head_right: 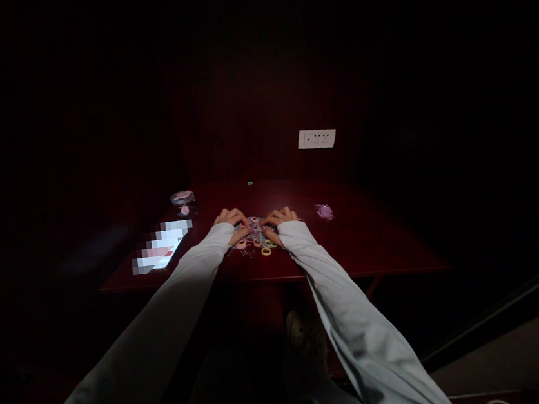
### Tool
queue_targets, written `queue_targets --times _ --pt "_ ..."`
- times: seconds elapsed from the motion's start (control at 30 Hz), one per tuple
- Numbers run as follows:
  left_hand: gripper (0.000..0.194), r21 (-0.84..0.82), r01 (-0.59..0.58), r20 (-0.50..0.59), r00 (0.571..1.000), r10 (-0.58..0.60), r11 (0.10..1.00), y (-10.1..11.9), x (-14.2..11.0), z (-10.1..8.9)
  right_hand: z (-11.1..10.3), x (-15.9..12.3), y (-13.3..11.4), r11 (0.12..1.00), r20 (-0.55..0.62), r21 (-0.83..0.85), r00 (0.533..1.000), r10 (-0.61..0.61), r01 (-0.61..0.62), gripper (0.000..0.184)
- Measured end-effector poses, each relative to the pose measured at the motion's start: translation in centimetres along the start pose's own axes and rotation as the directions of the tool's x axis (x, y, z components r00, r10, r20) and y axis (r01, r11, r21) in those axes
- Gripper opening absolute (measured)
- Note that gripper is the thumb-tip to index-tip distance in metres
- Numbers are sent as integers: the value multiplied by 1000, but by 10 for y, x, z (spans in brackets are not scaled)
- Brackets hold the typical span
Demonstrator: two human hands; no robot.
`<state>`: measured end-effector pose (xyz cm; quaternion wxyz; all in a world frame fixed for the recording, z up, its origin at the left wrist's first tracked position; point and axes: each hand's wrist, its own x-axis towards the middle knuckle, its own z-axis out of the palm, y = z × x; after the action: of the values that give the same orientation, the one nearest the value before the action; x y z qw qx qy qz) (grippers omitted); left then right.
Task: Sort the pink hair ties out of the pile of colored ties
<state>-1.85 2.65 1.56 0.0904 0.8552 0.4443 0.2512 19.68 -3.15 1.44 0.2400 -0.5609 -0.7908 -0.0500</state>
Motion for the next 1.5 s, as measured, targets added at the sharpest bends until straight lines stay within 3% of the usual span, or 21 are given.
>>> queue_targets --times 0.13,0.43,1.13,1.5 --pt "11 10 -12 48 999 11 1000 1 -1 -3 0 0 0 1000 7 12 1000 0 -1 26" --pt "12 -33 -45 39 998 46 998 -4 1 -1 3 -1 3 1000 1 10 1000 -18 18 26" --pt "8 -90 -26 -96 995 17 996 -9 4 1 -1 -2 1 999 -5 40 999 -33 33 30" --pt "8 -104 -23 -158 987 7 994 -5 6 -1 4 1 4 1000 -35 15 999 -16 17 23"
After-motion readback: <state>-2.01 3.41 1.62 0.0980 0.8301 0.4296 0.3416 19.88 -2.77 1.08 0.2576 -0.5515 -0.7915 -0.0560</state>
